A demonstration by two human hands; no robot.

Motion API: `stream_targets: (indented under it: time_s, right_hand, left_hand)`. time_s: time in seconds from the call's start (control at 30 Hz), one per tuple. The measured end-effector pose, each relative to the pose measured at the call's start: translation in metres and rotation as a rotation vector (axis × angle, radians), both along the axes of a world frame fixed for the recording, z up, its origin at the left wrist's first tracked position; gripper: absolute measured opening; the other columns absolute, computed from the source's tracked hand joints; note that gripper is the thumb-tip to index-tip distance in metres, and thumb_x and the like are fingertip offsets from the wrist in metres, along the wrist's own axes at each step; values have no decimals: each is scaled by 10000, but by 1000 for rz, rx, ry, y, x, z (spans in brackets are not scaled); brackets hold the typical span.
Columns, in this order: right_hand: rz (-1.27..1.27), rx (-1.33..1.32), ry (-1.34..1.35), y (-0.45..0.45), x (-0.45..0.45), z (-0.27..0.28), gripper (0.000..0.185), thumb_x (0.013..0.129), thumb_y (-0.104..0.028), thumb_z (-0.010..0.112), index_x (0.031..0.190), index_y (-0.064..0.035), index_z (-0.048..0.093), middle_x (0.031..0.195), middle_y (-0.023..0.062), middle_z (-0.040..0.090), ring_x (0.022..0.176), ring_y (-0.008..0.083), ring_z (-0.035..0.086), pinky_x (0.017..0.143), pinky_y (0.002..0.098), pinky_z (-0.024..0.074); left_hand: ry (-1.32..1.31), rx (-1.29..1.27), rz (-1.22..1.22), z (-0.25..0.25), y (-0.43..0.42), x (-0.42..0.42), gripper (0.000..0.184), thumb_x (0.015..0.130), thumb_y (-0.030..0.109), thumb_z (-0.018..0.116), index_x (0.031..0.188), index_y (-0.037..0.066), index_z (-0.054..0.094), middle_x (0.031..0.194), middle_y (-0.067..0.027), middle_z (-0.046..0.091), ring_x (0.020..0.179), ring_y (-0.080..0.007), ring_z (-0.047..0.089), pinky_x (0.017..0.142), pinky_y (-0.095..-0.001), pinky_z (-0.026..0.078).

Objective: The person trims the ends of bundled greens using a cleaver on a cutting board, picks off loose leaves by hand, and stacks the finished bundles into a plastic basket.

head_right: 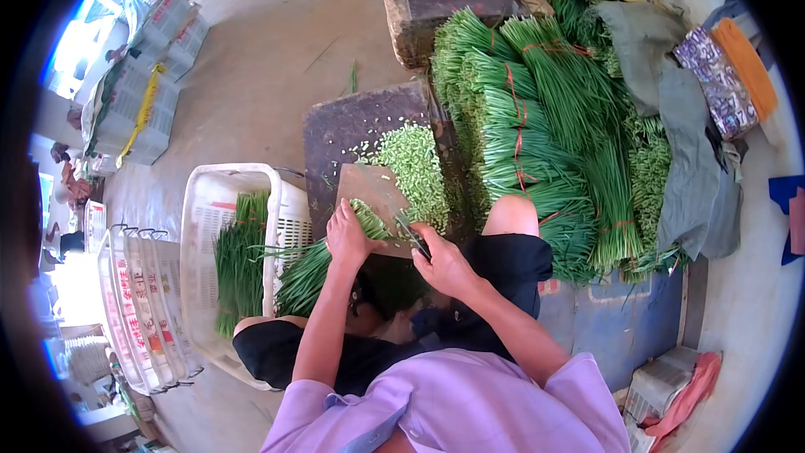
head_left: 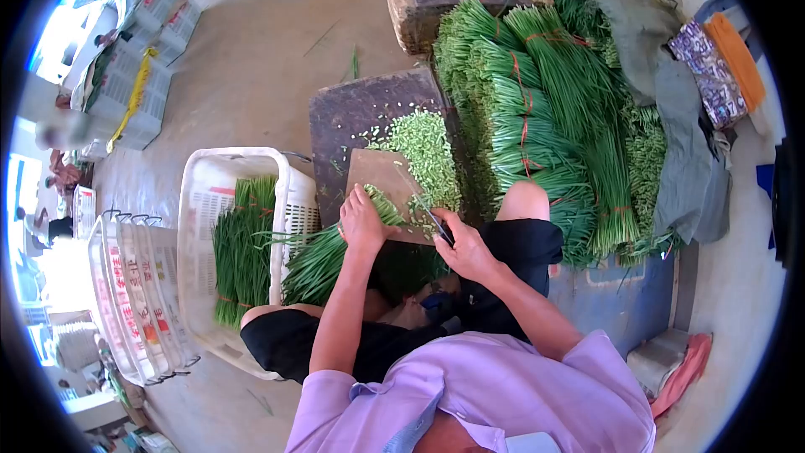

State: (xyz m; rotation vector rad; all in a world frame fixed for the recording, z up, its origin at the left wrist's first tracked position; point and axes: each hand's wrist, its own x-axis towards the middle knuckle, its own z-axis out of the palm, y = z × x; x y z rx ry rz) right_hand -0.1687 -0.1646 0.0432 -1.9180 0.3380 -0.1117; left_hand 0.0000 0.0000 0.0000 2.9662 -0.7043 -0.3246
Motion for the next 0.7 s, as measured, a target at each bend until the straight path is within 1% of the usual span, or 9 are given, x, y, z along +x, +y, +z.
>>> stream_targets:
  time_s: [0.07,0.1,0.13,0.17,0.27,0.37,0.5,0.57,0.7]
  right_hand:
    - [67,37,131,13,0,13,466,935,-159,632,1348,-36,457,1092,310,635,983,431,668,814,487,543]
    - [64,42,130,12,1,10,466,935,-159,632,1348,-36,457,1092,310,635,983,431,668,814,487,543]
    - [68,-69,52,-18,0,-7,439,947,-152,608,1339,-23,457,1073,301,639,957,445,661,794,502,542]
    - [71,-133,-43,-17,4,-14,413,960,-145,583,1330,-10,457,1053,293,643,931,460,654,774,517,541]
    - [77,-191,-179,-7,8,-31,372,973,-133,552,1309,0,460,1029,283,647,901,483,639,753,536,538]
    - [105,-184,-127,1,4,-33,348,978,-139,546,1290,-8,465,1033,291,646,903,490,638,756,542,537]
    - [138,-171,-97,4,3,-30,338,980,-142,537,1279,-2,465,1009,298,646,891,488,640,747,545,535]
    - [150,-152,-90,7,4,-34,313,988,-149,517,1260,-1,471,978,297,645,881,488,641,744,549,531]
    - [194,-236,-9,9,6,-40,271,994,-156,498,1207,9,481,931,289,649,841,464,660,706,535,542]
  left_hand:
    - [1,35,-3,7,13,5,1171,521,406,968,1407,-50,354,1368,-209,530,1304,-317,507,1093,-426,396]
    - [0,40,-7,6,8,9,1171,521,406,968,1407,-50,354,1368,-209,530,1304,-317,507,1093,-426,396]
    - [42,8,11,-15,-28,11,1057,529,396,965,1329,-27,418,1294,-194,575,1249,-320,546,1052,-426,427]
    - [69,25,27,-16,-31,17,944,538,387,961,1250,-4,482,1220,-180,620,1193,-322,585,1012,-425,458]
    - [44,56,15,-14,-28,22,818,546,405,940,1137,5,540,1127,-185,657,1118,-342,623,970,-439,483]
    - [12,69,10,-15,-29,20,724,579,388,924,1084,14,565,1102,-180,668,1103,-329,635,956,-433,491]
    - [13,74,13,-24,-28,22,717,588,363,915,1115,14,577,1080,-164,678,1083,-338,641,945,-433,495]
    - [126,45,30,-31,-25,28,743,588,388,929,1125,29,562,1134,-152,661,1135,-308,617,974,-417,476]
    - [113,-25,27,-33,-22,25,774,570,384,932,1138,19,554,1164,-164,645,1156,-325,601,992,-428,463]
